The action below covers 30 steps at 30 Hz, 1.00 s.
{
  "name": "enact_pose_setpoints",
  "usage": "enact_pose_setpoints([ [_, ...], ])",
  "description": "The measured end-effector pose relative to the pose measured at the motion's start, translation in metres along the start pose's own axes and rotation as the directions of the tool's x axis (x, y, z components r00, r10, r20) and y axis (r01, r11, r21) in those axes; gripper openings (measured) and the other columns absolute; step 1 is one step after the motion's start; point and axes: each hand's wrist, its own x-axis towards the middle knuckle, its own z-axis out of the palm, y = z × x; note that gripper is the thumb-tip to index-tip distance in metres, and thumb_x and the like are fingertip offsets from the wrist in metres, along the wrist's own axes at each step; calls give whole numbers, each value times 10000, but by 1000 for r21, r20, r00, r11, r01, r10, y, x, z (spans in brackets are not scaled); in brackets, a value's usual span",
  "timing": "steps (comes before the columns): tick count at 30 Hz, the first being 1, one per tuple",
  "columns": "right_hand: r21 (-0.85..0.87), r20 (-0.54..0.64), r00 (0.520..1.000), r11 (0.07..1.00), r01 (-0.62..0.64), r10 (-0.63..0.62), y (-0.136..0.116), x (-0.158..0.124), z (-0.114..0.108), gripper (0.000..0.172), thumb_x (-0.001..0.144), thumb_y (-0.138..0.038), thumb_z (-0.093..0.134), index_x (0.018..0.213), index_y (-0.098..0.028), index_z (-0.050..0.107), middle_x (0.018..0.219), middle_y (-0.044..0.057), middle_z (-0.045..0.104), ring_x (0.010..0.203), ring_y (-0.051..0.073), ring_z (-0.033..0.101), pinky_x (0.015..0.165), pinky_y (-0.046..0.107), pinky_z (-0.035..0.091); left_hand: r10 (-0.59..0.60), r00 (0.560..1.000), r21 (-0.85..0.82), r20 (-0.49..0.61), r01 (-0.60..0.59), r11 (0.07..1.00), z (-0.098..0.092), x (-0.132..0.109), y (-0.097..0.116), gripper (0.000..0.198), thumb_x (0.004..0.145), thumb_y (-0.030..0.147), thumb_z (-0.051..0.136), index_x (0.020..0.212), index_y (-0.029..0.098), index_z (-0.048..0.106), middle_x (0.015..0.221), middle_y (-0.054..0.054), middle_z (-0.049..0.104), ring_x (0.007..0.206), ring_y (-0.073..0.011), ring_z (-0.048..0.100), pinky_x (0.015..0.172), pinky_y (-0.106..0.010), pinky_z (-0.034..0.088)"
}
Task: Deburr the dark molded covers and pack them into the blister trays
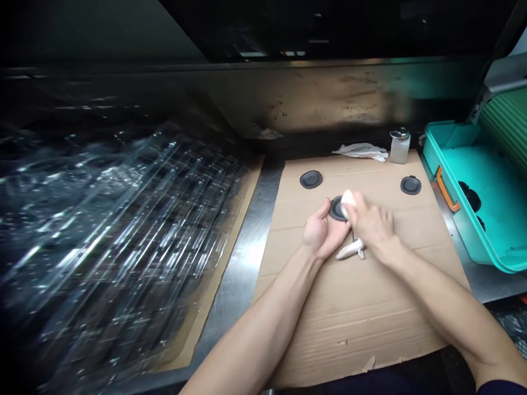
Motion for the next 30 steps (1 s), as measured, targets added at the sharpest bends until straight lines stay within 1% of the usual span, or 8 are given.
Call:
enact_pose_setpoints([
  [7,102,-157,985,993,-61,77,45,14,-10,461,1046,-551,398,1282,-225,623,966,127,736,857,292,656,729,343,421,6,994,-26,-107,-9,1000,-4,7,20,459,1067,424,319,1252,153,641,1352,-190,678,1326,-351,616,979,-490,591],
  [11,77,-233,948,968,241,-217,54,9,-20,409,1003,-538,520,1183,-231,723,1114,145,685,1046,327,587,912,473,446,14,998,-106,-57,-20,994,-4,5,31,441,1058,335,322,1297,95,604,1318,-206,672,1340,-359,602,915,-420,627],
  [15,235,-18,748,725,648,-663,41,-4,-14,305,849,-558,764,1040,-323,795,1141,91,674,1110,333,542,1012,569,405,-27,999,-157,-29,22,987,-5,6,36,445,1090,357,333,1340,61,552,1296,-211,658,1333,-344,613,858,-324,648],
  [19,343,41,623,596,726,-781,30,-12,-10,177,931,-422,711,855,-280,783,1013,58,713,1031,272,573,1003,535,419,-35,999,-145,-30,30,989,-4,6,36,542,1096,438,315,1320,8,559,1278,-242,653,1303,-338,635,764,-227,641],
  [21,450,-3,657,586,674,-754,30,-12,-16,220,977,-419,646,898,-249,761,923,41,717,916,215,610,919,435,478,-36,999,-118,-38,31,993,-3,5,36,567,1099,452,280,1284,12,588,1220,-232,677,1216,-311,691,728,-218,637],
  [24,577,-108,814,631,519,-570,33,-7,-24,280,1002,-450,589,964,-209,725,829,21,709,737,164,620,709,318,496,-37,998,-48,-50,35,998,-1,4,35,623,1101,474,213,1199,27,634,1029,-188,725,934,-231,769,676,-219,626],
  [26,569,-248,872,666,483,-421,34,-3,-24,288,1002,-449,580,1018,-197,720,864,33,729,735,169,641,675,306,495,-41,998,46,-39,43,998,0,3,30,678,1090,531,206,1139,26,657,902,-164,734,742,-183,751,631,-219,612],
  [30,380,-469,794,723,577,-387,37,6,-10,228,995,-358,583,1031,-197,740,955,74,765,870,216,694,793,343,519,-46,997,355,62,21,935,3,-1,12,773,1028,694,246,1047,64,695,759,-123,730,551,-148,667,497,-233,543],
])
